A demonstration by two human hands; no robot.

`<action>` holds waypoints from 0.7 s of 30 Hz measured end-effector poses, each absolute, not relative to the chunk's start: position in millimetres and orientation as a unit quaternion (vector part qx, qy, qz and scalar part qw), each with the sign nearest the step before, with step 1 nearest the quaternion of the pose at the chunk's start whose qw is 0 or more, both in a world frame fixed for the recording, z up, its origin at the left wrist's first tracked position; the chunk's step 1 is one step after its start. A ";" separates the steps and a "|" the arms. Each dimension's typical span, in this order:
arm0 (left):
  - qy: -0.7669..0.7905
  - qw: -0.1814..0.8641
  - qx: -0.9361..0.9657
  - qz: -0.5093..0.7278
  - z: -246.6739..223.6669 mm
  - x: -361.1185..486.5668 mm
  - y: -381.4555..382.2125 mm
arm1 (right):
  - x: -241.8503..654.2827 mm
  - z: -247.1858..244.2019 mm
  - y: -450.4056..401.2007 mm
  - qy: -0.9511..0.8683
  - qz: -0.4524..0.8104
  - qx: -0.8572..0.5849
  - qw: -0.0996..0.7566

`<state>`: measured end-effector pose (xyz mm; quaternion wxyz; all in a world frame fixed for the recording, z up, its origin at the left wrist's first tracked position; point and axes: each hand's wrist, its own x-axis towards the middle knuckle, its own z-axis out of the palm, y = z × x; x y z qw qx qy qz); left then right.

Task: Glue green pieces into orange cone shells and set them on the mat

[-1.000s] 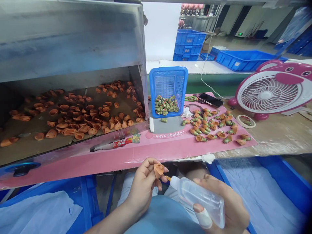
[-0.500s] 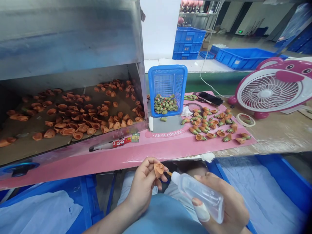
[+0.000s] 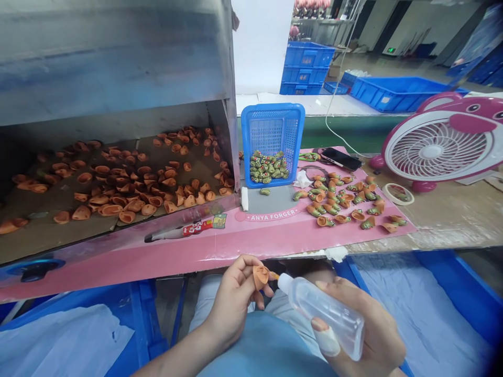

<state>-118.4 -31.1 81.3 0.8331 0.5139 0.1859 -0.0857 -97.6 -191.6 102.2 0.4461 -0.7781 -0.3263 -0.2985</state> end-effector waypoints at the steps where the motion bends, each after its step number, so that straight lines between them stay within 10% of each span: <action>1: 0.187 0.832 0.515 -0.088 81.3 -118.3 -31.2 | -97.7 101.8 -191.3 -0.327 -0.295 -0.778 0.447; 21: 0.186 0.838 0.506 -0.083 81.5 -121.7 -29.8 | -100.2 106.7 -188.2 -0.330 -0.276 -0.782 0.451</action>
